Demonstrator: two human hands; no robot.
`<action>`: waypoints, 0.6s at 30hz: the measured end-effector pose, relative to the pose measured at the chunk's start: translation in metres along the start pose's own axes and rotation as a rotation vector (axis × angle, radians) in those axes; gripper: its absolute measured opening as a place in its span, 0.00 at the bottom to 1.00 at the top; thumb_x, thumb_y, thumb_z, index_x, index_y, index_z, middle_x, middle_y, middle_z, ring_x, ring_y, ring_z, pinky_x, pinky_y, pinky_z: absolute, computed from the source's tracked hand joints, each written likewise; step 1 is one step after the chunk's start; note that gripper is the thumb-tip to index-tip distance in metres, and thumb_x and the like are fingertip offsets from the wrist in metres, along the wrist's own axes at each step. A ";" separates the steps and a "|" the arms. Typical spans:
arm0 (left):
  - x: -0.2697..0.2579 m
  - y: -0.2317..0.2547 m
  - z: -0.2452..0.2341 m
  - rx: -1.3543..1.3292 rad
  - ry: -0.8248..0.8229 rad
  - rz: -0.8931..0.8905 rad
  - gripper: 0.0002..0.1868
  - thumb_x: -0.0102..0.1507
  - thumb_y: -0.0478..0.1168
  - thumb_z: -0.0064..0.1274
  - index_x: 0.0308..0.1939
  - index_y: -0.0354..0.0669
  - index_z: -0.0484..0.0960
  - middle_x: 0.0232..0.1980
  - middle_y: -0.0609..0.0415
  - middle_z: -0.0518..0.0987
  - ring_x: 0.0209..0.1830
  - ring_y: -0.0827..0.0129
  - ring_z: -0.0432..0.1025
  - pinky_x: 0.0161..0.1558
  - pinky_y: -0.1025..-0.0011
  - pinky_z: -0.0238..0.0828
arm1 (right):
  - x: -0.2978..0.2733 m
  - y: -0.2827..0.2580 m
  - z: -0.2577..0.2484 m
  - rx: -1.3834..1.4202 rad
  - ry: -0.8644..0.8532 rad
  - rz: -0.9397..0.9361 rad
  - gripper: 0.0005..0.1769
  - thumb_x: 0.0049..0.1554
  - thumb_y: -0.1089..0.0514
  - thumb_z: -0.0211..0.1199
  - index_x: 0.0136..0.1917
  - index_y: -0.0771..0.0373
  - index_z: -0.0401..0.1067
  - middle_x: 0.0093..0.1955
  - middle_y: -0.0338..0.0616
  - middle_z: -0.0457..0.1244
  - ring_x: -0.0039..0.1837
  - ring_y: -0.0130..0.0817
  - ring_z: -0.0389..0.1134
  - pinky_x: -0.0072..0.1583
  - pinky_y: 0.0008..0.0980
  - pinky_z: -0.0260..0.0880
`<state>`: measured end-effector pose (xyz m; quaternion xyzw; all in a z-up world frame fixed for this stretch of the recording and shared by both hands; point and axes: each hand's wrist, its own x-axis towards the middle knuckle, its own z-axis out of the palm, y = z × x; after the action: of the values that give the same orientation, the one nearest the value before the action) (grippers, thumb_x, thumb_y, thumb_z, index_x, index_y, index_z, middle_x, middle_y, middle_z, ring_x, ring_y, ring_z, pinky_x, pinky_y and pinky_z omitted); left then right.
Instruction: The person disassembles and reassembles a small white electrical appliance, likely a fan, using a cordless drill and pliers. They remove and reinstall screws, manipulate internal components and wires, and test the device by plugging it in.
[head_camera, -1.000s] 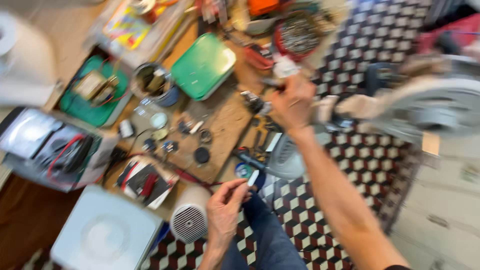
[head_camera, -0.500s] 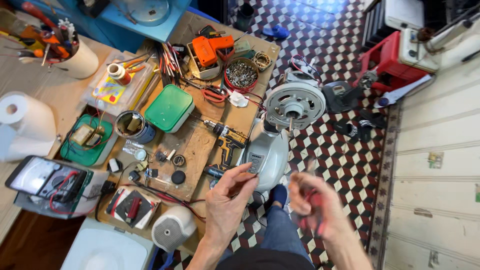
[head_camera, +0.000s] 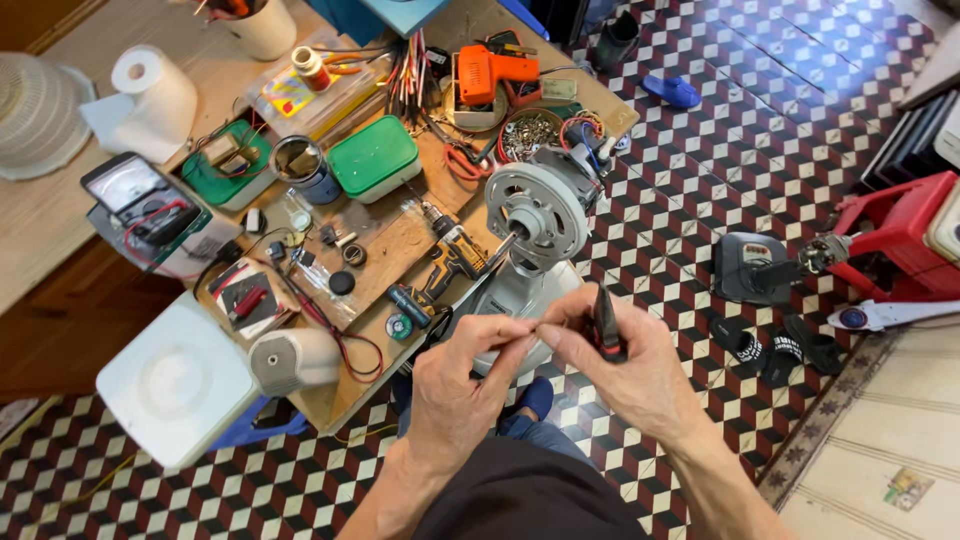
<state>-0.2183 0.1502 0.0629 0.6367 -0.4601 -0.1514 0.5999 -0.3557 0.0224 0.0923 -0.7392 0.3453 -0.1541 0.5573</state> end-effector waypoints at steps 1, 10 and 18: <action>0.002 0.001 0.001 0.065 0.011 0.038 0.12 0.65 0.32 0.62 0.51 0.40 0.77 0.45 0.53 0.86 0.43 0.69 0.85 0.43 0.76 0.82 | 0.004 -0.003 -0.004 -0.021 0.008 -0.058 0.08 0.58 0.58 0.68 0.48 0.65 0.78 0.36 0.36 0.66 0.39 0.20 0.64 0.42 0.23 0.64; 0.046 -0.030 0.002 0.223 0.144 -0.051 0.24 0.60 0.38 0.65 0.58 0.35 0.77 0.55 0.42 0.82 0.56 0.56 0.79 0.55 0.65 0.75 | 0.057 -0.004 0.038 0.000 0.433 -0.146 0.09 0.61 0.57 0.66 0.50 0.66 0.77 0.35 0.32 0.64 0.37 0.19 0.58 0.39 0.23 0.59; 0.057 -0.061 0.013 0.091 0.089 -0.234 0.15 0.64 0.42 0.58 0.53 0.43 0.84 0.46 0.48 0.87 0.48 0.63 0.83 0.47 0.69 0.80 | 0.069 0.004 0.067 -0.225 0.623 -0.246 0.08 0.63 0.59 0.65 0.50 0.67 0.75 0.33 0.40 0.64 0.35 0.22 0.61 0.39 0.26 0.63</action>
<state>-0.1732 0.0901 0.0254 0.7187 -0.3621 -0.1706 0.5686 -0.2668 0.0235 0.0555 -0.7494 0.4220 -0.3994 0.3176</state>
